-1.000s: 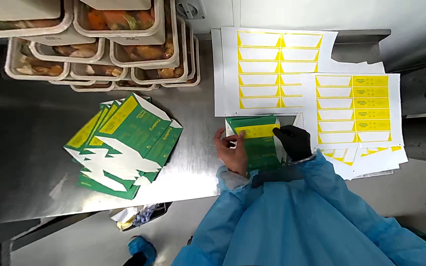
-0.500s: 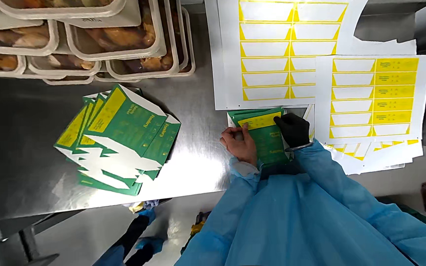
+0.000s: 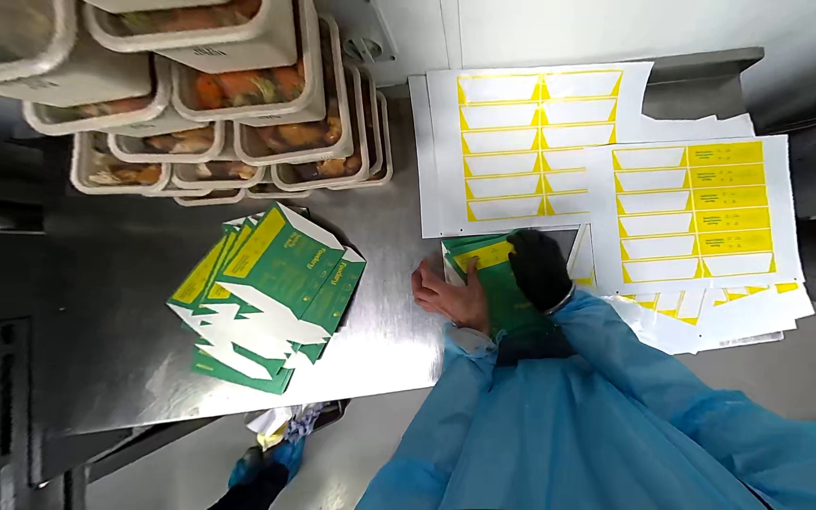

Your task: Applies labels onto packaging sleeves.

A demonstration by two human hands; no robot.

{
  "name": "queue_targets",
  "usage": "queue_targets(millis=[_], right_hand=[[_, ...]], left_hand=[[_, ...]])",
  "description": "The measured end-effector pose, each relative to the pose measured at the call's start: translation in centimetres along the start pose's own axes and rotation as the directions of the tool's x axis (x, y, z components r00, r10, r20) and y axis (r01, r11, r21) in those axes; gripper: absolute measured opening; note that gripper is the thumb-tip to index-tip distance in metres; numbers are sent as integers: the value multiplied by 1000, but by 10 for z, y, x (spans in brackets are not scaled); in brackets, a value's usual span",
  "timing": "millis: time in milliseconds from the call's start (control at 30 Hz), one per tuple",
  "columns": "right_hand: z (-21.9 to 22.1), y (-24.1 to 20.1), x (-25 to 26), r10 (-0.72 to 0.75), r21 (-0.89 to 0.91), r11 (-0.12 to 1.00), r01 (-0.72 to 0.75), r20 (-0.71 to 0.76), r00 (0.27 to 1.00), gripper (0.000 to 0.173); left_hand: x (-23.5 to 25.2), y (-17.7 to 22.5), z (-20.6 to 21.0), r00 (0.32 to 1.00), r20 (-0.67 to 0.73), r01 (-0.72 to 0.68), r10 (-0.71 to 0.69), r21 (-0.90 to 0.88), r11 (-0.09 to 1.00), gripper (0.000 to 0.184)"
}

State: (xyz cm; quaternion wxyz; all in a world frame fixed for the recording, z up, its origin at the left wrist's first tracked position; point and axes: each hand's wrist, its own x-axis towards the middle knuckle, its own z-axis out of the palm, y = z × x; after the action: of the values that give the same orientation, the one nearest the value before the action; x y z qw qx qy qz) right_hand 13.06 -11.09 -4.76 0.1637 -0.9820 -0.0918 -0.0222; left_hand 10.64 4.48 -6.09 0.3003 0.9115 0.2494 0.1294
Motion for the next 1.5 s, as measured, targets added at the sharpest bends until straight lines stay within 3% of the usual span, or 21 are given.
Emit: queue_targets(millis=[67,167,200,233,400,467,500,567,667,767,867,900,933,1000,1067,1100,1167,1233,1300,1400,1500], right_hand=[[15,-2,-10,-205,12,979,206,-35,978,38],[30,9,-23,-322,51,946,321,14,946,41],[32,14,-25,-334,48,942,332,21,943,42],[33,17,-26,-325,38,945,324,38,945,44],[21,23,-28,-186,-78,977,197,123,975,61],[22,25,-30,-144,-128,980,154,86,986,71],[23,25,-33,-128,-129,982,135,63,990,76],[22,28,-35,-115,-121,985,123,68,991,80],[20,31,-36,-103,-134,984,117,107,989,77],[-10,40,-36,-18,-110,994,24,53,998,70],[-47,70,-57,26,-8,1000,-27,-101,995,63],[-55,87,-69,35,12,999,-34,-138,990,61],[-65,103,-82,54,30,998,-50,-160,986,59],[-84,130,-108,122,65,992,-112,-169,978,55],[-101,154,-136,212,68,977,-203,-184,960,51],[-109,170,-155,285,59,958,-279,-174,942,51],[-126,204,-189,396,21,918,-396,-95,913,68],[-134,232,-202,402,-45,916,-400,79,912,102],[-125,247,-209,356,-81,934,-347,234,905,116],[-112,260,-219,302,-106,953,-282,303,904,92],[-105,271,-221,216,-87,975,-203,188,958,65]], left_hand=[[1,-15,-3,953,55,-297,297,-10,955,62],[-5,-32,-5,667,387,-664,637,-80,744,54],[-6,-35,-6,594,478,-712,647,-64,700,59],[-7,-42,-10,577,542,-723,611,-10,691,67],[0,-97,-33,834,392,-520,388,326,790,94],[1,-93,-48,843,322,-520,431,282,806,98],[-3,-82,-57,801,341,-573,493,195,796,99],[-14,-54,-59,657,475,-688,586,59,724,120],[-25,-36,-49,500,724,-723,475,47,690,141],[-20,-25,-61,353,863,-763,362,41,645,111],[-4,-27,-74,202,908,-767,367,-86,635,73],[0,-28,-83,204,886,-774,415,-114,623,60],[4,-29,-98,270,818,-776,508,-127,617,52],[17,-36,-145,548,502,-734,669,-95,672,45],[40,-44,-194,792,271,-559,547,-39,828,40],[57,-60,-200,852,186,-496,489,-11,868,41],[95,-95,-185,911,139,-396,388,41,917,42],[122,-104,-177,928,291,-310,234,251,917,45],[133,-100,-175,919,393,-198,27,402,894,60],[142,-81,-171,928,366,-125,-78,500,857,78],[118,-21,-161,901,381,-333,208,298,895,65]])
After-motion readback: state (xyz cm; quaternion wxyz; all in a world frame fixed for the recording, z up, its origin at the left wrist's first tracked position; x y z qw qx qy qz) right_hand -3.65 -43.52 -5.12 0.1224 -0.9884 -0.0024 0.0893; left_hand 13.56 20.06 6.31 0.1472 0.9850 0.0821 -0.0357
